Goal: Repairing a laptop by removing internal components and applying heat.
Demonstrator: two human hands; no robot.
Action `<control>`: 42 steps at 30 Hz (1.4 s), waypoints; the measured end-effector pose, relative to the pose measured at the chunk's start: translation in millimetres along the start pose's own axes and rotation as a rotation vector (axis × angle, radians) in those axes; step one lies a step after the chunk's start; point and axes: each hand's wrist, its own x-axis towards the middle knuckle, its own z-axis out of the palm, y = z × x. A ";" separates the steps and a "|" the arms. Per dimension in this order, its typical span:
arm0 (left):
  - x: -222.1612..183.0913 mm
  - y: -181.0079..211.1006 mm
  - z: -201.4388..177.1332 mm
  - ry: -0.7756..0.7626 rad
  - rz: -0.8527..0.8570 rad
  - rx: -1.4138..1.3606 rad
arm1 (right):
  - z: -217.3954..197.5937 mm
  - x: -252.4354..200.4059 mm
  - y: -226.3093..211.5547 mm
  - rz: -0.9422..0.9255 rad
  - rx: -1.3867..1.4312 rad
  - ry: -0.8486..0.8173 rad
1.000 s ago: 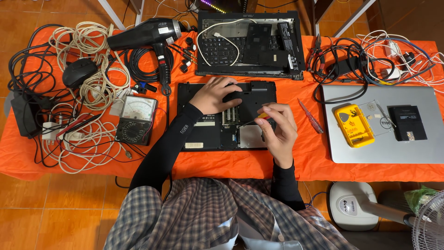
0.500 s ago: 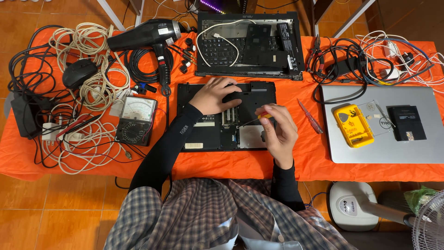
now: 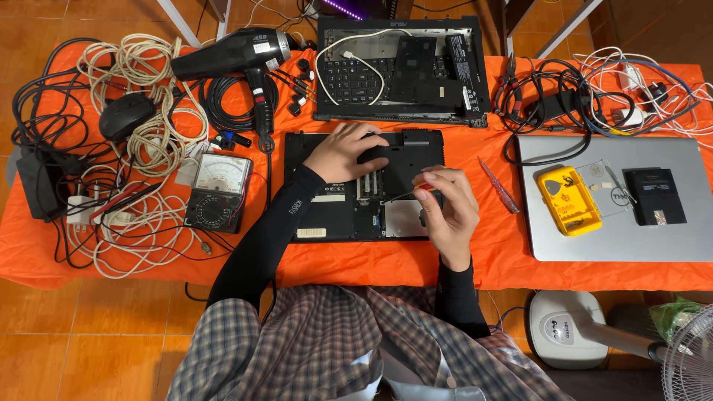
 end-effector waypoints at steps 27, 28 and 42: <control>0.2 -1.8 1.0 0.020 -0.005 -0.011 | 2.2 19.8 -8.3 -0.029 -0.042 -0.087; 0.4 -2.2 1.0 0.026 -0.002 -0.008 | 2.6 23.1 -10.6 -0.037 -0.043 -0.088; -0.5 -5.3 4.8 0.094 0.074 0.000 | 5.9 28.3 -2.4 -0.084 -0.049 -0.100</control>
